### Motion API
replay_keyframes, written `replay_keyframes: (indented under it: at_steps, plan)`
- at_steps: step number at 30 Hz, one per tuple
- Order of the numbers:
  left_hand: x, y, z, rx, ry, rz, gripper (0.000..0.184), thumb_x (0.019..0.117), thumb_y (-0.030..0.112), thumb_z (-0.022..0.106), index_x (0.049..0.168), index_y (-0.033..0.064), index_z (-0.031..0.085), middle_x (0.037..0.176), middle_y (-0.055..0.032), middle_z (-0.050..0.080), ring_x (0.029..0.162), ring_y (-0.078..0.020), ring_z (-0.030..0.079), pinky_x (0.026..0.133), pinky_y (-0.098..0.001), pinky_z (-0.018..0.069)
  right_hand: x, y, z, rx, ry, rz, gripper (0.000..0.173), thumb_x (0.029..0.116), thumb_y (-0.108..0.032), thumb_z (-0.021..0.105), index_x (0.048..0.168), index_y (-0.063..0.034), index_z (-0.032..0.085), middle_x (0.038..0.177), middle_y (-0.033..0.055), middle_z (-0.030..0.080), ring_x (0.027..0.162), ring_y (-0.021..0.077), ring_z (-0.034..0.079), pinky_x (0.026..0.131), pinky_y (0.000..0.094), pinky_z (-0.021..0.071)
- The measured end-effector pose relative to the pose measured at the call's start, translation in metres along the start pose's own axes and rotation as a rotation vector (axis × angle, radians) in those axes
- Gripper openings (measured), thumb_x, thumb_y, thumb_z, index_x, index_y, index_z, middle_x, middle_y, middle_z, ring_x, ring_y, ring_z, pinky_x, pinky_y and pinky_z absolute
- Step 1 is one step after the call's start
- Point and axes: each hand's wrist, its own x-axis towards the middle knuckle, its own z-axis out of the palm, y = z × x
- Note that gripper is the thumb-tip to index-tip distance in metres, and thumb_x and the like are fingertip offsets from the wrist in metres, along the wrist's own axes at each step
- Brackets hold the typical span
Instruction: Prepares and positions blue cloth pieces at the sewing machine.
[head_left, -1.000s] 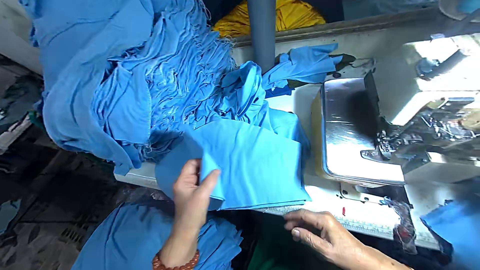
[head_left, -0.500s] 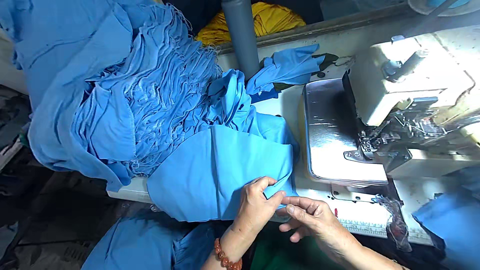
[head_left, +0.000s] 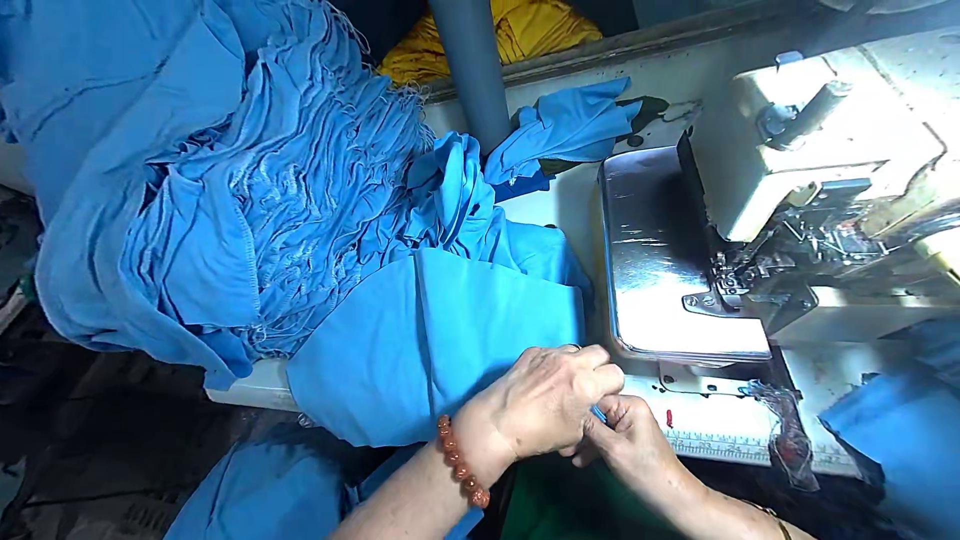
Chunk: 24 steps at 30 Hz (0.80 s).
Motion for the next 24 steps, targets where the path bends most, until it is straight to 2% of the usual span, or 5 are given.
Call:
replay_keyframes:
  at_steps: [7,11,13,15,24]
  plan:
    - [0.018,-0.033,-0.035,0.433,-0.156,0.05,0.003,0.0832,0.008,0.075,0.084,0.0109,0.075,0.115,-0.0103,0.069,0.115,-0.033,0.063,0.093,-0.0539,0.0505,0.001,-0.001,-0.001,0.018,-0.052,-0.04,0.015,0.1012,-0.012,0.058,0.094,-0.0062,0.07,0.077,-0.0004,0.075,0.063,0.0094,0.073,0.058,0.0262,0.0634]
    - [0.019,-0.063,-0.065,0.07,-0.018,-0.133,0.004,0.0811,0.014,0.08,0.083,0.0104,0.078,0.133,-0.0091,0.068,0.137,-0.0312,0.054,0.117,-0.0639,0.0266,0.001,-0.011,0.001,0.249,-0.023,0.157,0.015,0.102,-0.007,0.056,0.093,-0.0052,0.068,0.075,0.0045,0.076,0.062,0.0136,0.074,0.057,0.0275,0.0628]
    - [0.019,-0.075,-0.063,-0.27,0.051,-0.248,0.009,0.0809,0.013,0.082,0.083,0.007,0.077,0.104,-0.0011,0.076,0.108,-0.0103,0.067,0.105,-0.0375,0.0453,0.001,-0.015,0.004,0.367,0.01,0.289,0.016,0.1037,-0.005,0.054,0.095,-0.0035,0.067,0.078,0.0091,0.077,0.062,0.0165,0.075,0.057,0.0284,0.0627]
    - [0.021,-0.074,-0.057,-0.507,0.083,-0.385,0.009,0.0831,0.004,0.081,0.082,0.0024,0.073,0.076,-0.0007,0.069,0.072,-0.0027,0.062,0.068,-0.0207,0.0501,0.002,-0.02,0.006,0.442,0.044,0.398,0.016,0.1054,-0.005,0.053,0.096,-0.002,0.066,0.081,0.0124,0.077,0.063,0.0186,0.075,0.056,0.0285,0.0622]
    - [0.023,-0.059,-0.034,-0.15,0.117,-0.437,0.01,0.0929,0.017,0.076,0.09,0.0077,0.075,0.079,-0.0088,0.07,0.073,-0.0233,0.065,0.065,-0.0445,0.0503,-0.001,-0.029,0.017,0.522,0.16,0.523,0.014,0.1057,-0.005,0.053,0.098,0.0005,0.064,0.082,0.0145,0.077,0.062,0.0195,0.075,0.054,0.0276,0.0608]
